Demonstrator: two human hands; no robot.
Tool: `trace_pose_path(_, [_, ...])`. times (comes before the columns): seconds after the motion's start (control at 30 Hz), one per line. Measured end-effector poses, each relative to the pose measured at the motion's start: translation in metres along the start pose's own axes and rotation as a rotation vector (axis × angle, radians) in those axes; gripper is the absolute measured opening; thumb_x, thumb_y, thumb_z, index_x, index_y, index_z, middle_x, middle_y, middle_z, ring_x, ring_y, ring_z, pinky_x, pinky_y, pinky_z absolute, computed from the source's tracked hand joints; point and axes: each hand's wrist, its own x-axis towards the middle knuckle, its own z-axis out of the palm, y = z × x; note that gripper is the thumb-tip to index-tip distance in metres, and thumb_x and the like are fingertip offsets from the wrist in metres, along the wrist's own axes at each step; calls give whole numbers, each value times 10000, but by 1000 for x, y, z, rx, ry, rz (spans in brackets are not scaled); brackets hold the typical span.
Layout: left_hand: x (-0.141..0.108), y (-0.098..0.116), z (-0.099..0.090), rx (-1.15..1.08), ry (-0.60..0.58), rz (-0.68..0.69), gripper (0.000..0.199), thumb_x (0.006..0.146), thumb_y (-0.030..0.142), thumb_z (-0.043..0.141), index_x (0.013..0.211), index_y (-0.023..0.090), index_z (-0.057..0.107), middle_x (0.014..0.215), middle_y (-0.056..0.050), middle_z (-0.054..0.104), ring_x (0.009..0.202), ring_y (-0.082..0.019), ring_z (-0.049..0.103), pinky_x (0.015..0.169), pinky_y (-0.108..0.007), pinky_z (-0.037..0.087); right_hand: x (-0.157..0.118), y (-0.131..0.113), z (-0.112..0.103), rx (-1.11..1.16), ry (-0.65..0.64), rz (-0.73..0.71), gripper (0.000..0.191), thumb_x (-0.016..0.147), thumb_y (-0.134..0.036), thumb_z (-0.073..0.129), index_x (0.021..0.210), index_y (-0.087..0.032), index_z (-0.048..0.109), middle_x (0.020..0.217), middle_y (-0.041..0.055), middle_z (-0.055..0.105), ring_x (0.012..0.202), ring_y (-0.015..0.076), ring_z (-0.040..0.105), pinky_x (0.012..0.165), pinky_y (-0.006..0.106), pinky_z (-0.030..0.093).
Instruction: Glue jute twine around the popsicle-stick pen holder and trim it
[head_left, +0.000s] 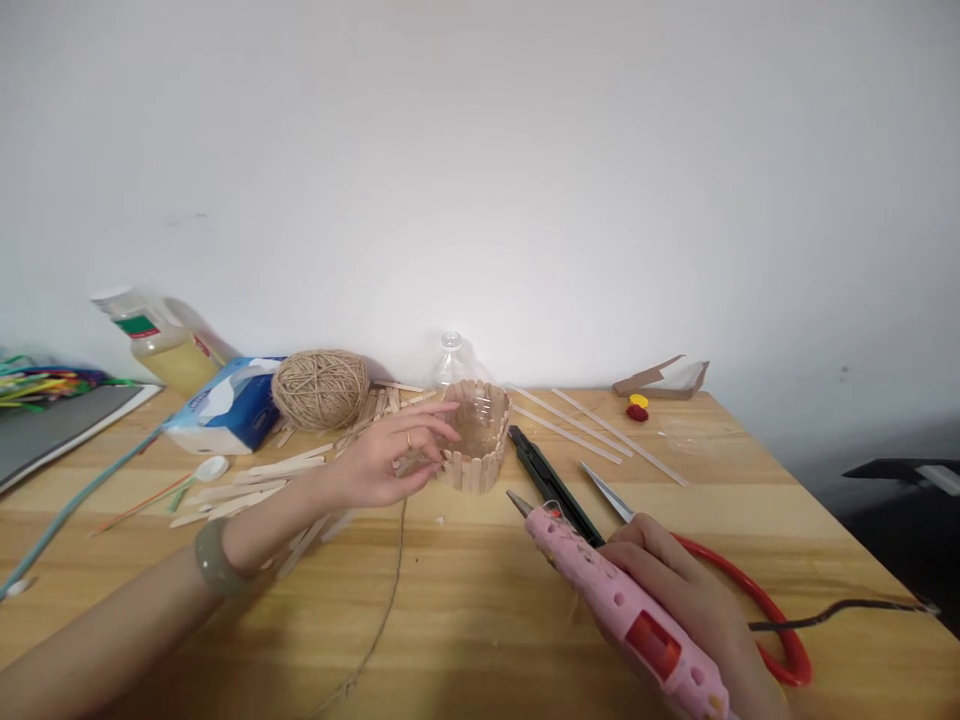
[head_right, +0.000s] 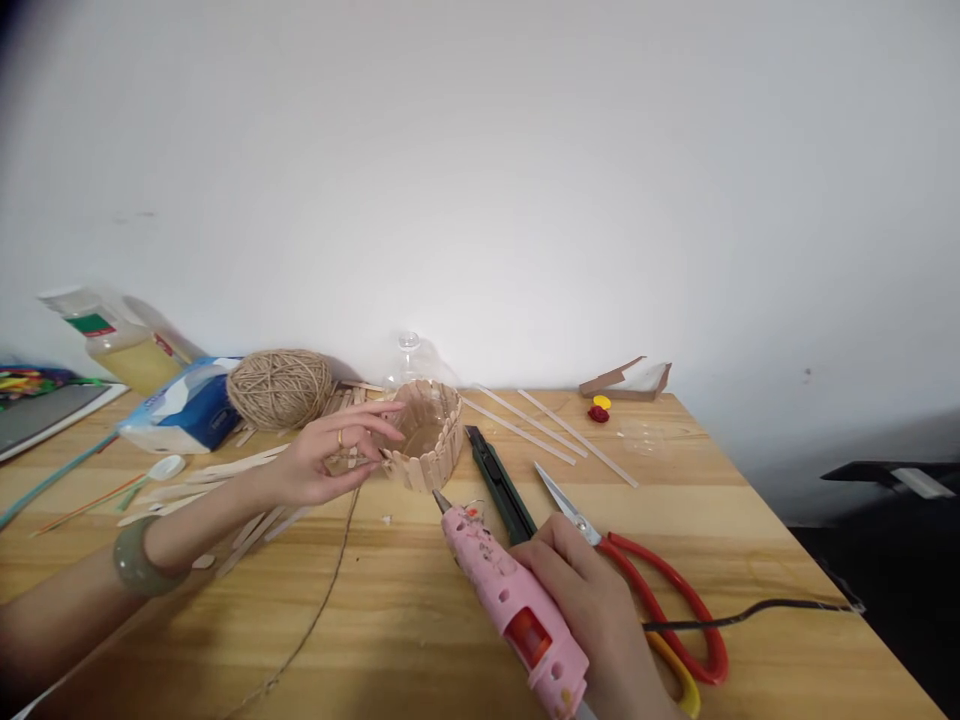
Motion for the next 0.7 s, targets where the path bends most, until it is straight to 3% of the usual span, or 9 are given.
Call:
trace_pose_path(0.1, [-2,-8,-6,5,-98,10,98,803,76,550,801,173,545,1006,-105,685,1191,-232,519,918,-401,497,2,-10,7,60,19,277,275,760,-429,502,561,-239,518,591,-12,543,554,137,564,458,207,454])
trace_pose_path(0.17, [-2,-11,-5,45,-113,40,89,823,90,535,800,173,559,975,-103,691,1091,-207,589,873,-350,519,5,-15,11,78,64,422,303,717,-467,527,530,-237,465,529,-33,519,502,132,539,422,205,426])
trace_pose_path(0.27, [-4,-8,1,70,-43,46,107,832,94,527,776,173,573,856,-83,691,889,-171,656,804,-298,531,10,-20,12,62,89,461,291,646,-485,574,519,-240,482,507,-45,511,484,127,527,414,200,424])
trace_pose_path(0.43, [-8,15,16,51,152,-45,93,822,84,552,770,160,554,813,-92,677,868,-171,661,752,-265,537,9,-21,11,54,58,384,221,654,-465,569,586,-255,578,591,-27,601,553,141,594,439,186,456])
trace_pose_path(0.5, [-9,24,21,-33,227,-148,107,798,76,588,741,159,552,813,-83,679,888,-174,670,740,-246,539,5,-23,13,47,72,302,237,701,-460,537,599,-255,597,646,-11,628,592,147,614,460,184,469])
trace_pose_path(0.6, [-8,33,25,-233,262,-318,134,779,80,614,699,161,543,857,-79,679,993,-202,650,822,-292,531,0,-26,19,-22,133,127,286,794,-424,461,627,-257,622,717,4,653,666,146,640,495,173,483])
trace_pose_path(0.7, [-7,35,26,-373,243,-400,154,774,77,615,692,166,521,953,-96,677,1126,-230,581,918,-367,493,-1,-26,21,-93,123,-84,314,860,-339,403,688,-261,655,792,14,675,747,142,662,610,175,516])
